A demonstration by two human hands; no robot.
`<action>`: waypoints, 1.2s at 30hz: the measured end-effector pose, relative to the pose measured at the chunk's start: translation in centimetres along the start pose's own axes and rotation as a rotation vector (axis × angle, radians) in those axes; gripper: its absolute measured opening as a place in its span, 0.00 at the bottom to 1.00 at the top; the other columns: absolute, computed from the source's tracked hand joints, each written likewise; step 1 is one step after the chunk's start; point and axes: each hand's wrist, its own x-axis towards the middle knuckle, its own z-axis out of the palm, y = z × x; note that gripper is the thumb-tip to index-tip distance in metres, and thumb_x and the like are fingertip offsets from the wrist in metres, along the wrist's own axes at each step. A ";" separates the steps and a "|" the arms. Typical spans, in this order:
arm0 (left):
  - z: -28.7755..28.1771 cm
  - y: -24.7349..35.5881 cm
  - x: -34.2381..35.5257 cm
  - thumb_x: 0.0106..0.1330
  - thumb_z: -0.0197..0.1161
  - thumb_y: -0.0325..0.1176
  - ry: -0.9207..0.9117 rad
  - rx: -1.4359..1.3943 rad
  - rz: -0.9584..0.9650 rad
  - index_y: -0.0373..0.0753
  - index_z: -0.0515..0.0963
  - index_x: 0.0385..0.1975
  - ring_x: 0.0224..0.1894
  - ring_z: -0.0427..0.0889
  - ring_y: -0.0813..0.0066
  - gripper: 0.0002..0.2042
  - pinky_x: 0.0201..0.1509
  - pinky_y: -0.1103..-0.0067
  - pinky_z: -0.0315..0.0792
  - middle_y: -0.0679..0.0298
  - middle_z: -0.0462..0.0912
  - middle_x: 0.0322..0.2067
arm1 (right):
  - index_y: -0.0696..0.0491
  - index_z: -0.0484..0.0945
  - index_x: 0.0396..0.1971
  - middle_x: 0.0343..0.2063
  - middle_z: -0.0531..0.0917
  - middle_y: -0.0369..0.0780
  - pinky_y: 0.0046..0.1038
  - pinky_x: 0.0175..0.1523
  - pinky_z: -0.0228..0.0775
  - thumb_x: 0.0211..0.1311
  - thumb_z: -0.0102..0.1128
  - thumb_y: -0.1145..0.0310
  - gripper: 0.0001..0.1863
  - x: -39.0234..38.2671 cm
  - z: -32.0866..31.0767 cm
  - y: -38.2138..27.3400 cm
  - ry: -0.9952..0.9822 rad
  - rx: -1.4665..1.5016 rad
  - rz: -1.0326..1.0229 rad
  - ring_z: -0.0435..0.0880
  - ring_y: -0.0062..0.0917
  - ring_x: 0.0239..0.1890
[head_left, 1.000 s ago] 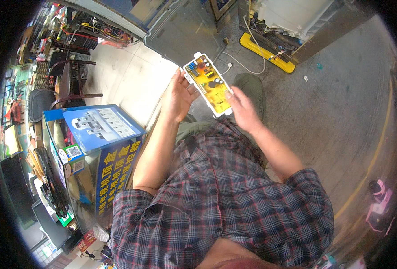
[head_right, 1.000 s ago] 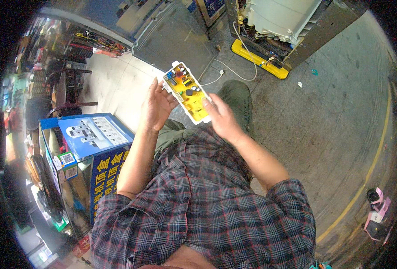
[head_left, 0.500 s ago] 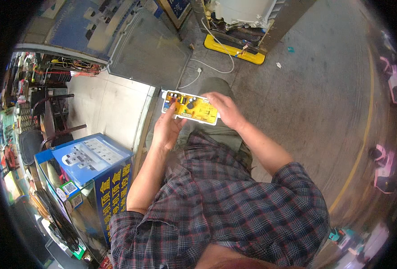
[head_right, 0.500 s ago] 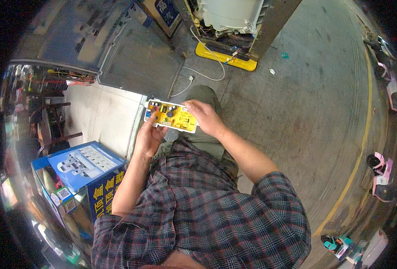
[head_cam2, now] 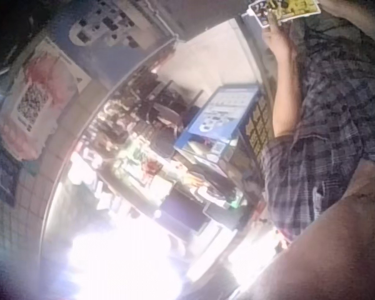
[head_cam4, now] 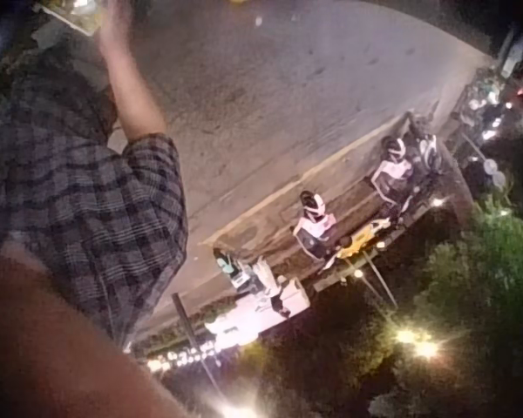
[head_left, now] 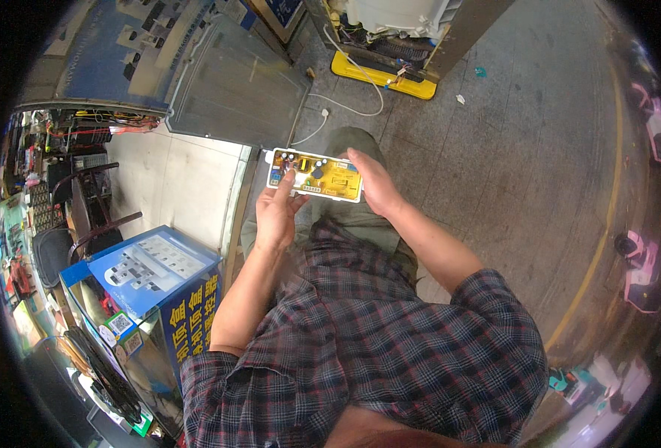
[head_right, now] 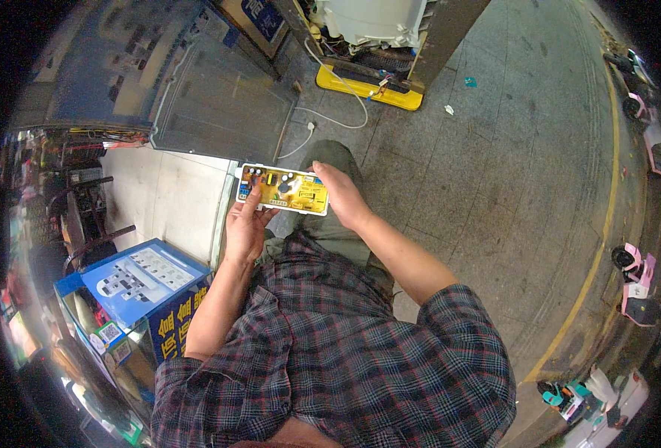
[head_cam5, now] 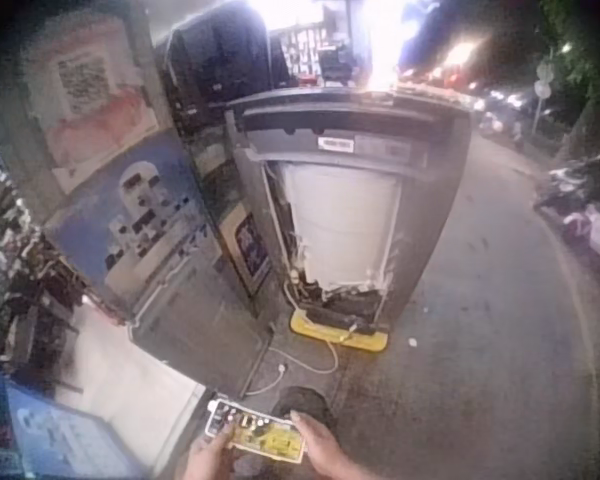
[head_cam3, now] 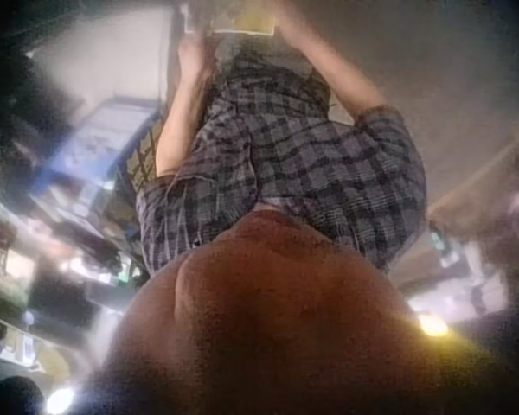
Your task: The person removes a yellow circuit board from a disassembled appliance, inspects it, and then uses a power drill to remove screws from the appliance casing. The person handles the circuit board and drill throughout the task.
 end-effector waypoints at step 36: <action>0.9 -2.1 1.8 0.78 0.60 0.37 -0.083 0.178 -0.116 0.31 0.77 0.56 0.43 0.89 0.65 0.16 0.45 0.73 0.86 0.56 0.86 0.47 | 0.61 0.83 0.46 0.41 0.86 0.38 0.25 0.51 0.76 0.80 0.54 0.49 0.26 2.6 -4.7 0.4 -0.071 -0.182 0.057 0.83 0.18 0.43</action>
